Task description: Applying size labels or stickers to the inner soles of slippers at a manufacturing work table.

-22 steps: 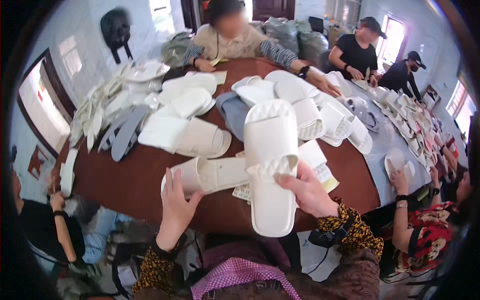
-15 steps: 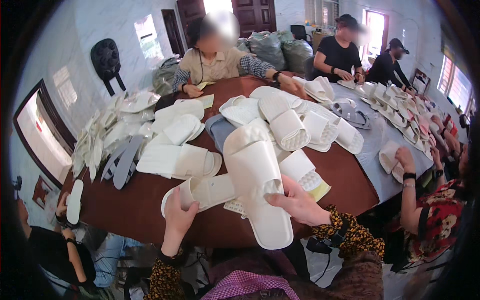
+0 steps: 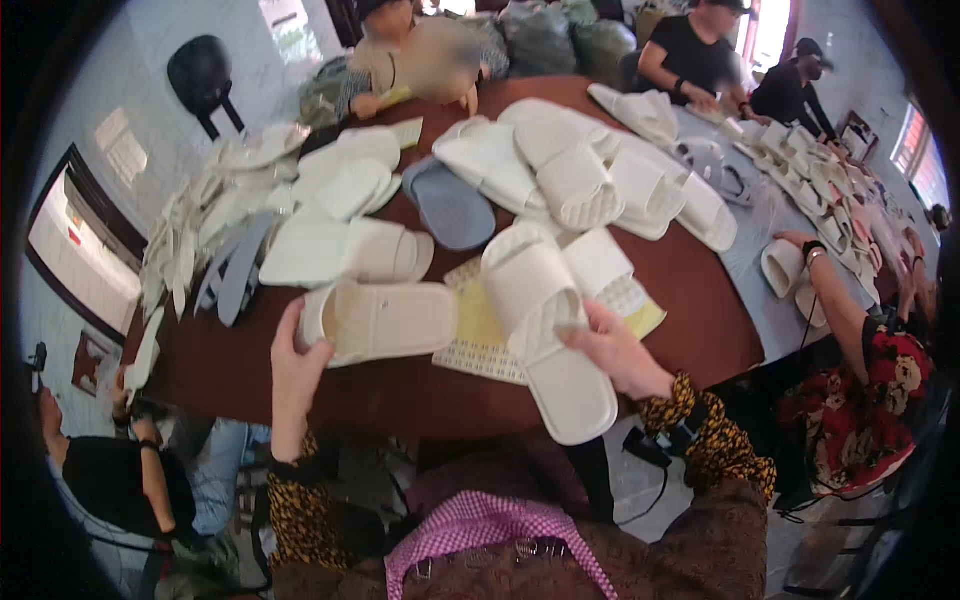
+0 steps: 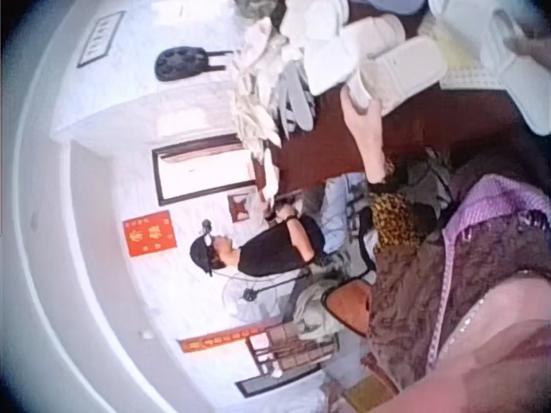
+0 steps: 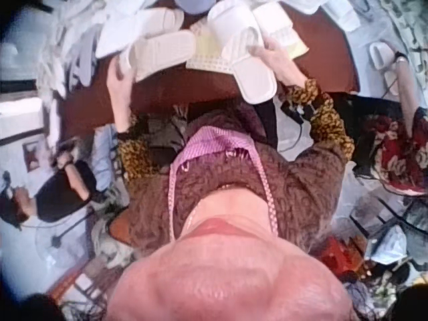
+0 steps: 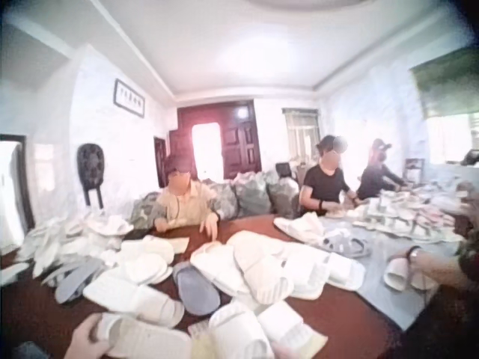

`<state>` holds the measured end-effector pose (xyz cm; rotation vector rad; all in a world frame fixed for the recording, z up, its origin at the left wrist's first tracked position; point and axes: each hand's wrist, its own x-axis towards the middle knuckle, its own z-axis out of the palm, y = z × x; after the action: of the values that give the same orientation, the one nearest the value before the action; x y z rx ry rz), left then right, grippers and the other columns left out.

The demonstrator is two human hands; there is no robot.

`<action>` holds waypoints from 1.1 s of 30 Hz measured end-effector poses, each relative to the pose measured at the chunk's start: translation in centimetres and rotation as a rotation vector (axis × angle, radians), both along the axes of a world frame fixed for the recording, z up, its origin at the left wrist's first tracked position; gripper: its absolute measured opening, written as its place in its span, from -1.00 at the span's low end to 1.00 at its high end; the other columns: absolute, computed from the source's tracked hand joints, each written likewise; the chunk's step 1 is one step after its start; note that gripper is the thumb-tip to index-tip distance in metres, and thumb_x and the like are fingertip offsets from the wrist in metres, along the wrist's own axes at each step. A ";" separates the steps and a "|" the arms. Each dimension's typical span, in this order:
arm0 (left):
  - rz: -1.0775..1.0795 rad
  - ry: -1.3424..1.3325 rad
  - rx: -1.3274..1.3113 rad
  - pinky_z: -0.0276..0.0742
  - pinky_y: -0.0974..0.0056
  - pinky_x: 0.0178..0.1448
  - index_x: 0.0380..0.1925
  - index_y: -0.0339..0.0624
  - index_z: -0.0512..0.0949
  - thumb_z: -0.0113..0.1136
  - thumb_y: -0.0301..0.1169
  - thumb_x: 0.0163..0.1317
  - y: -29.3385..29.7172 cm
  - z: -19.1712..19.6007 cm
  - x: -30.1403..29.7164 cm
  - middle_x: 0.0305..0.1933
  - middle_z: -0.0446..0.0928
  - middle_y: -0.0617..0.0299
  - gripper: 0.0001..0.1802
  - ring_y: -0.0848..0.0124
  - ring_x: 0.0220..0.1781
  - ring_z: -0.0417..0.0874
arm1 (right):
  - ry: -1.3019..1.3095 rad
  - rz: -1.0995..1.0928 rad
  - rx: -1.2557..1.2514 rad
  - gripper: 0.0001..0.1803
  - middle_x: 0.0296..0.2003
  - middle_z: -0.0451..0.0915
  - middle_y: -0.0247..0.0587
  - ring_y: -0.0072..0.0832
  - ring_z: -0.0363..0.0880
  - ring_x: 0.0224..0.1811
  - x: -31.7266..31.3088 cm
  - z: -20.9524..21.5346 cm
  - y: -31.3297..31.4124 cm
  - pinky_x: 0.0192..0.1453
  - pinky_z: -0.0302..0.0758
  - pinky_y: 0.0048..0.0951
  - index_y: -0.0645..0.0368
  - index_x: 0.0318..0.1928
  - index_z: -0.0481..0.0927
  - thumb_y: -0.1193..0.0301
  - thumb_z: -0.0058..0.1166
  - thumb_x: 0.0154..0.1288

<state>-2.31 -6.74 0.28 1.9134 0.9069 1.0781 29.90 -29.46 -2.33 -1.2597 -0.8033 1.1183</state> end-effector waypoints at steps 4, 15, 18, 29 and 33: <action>-0.027 0.042 -0.042 0.44 0.37 0.08 0.21 -0.41 0.31 0.14 -0.54 -0.08 -0.8 0.7 0.1 0.11 0.45 0.05 -0.28 0.42 0.01 0.50 | 0.129 -0.021 -0.010 -0.56 -0.10 0.59 -0.20 -0.53 0.61 -0.15 0.1 0.7 0.1 -0.12 0.59 -0.47 0.27 0.18 0.35 0.47 0.00 0.30; -0.175 0.351 0.083 0.47 0.37 -0.08 0.20 -0.21 0.37 0.21 -0.46 -0.15 -0.3 0.9 1.3 0.13 0.47 0.08 -0.25 0.41 -0.08 0.53 | 0.141 -0.140 0.128 -0.60 -0.08 0.59 -0.17 -0.49 0.62 -0.11 0.0 4.9 -0.9 -0.05 0.57 -0.45 0.31 0.14 0.38 0.51 0.01 0.29; -0.226 0.369 0.191 0.41 0.27 0.15 0.20 -0.21 0.36 0.20 -0.45 -0.15 0.4 0.2 2.2 0.20 0.43 -0.02 -0.25 0.25 0.16 0.48 | 0.093 -0.013 0.105 -0.59 -0.09 0.60 -0.22 -0.55 0.60 -0.12 -1.0 5.9 -0.7 -0.06 0.55 -0.51 0.30 0.15 0.38 0.50 0.02 0.30; 0.032 0.145 0.185 0.38 0.21 0.26 0.16 -0.34 0.36 0.11 -0.45 0.23 -2.6 -0.6 -0.7 0.17 0.46 -0.04 -0.52 0.16 0.21 0.49 | -0.114 0.481 0.019 -0.49 -0.05 0.54 -0.27 -0.62 0.48 -0.01 -8.1 6.2 4.0 0.05 0.43 -0.53 0.29 0.23 0.32 0.50 0.02 0.27; 0.082 0.026 -0.081 0.42 0.30 0.18 0.21 -0.38 0.32 -0.12 -0.36 0.44 -6.6 -1.1 -3.8 0.13 0.48 0.08 -0.57 0.33 0.10 0.53 | -0.120 0.621 0.057 -0.46 -0.02 0.50 -0.26 -0.62 0.43 0.04 -9.9 5.8 5.7 0.11 0.38 -0.52 0.29 0.26 0.29 0.50 0.00 0.25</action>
<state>-6.10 -13.29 -0.78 1.8411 1.0364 1.0498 20.02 -23.71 3.43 -1.0591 -1.3641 1.5020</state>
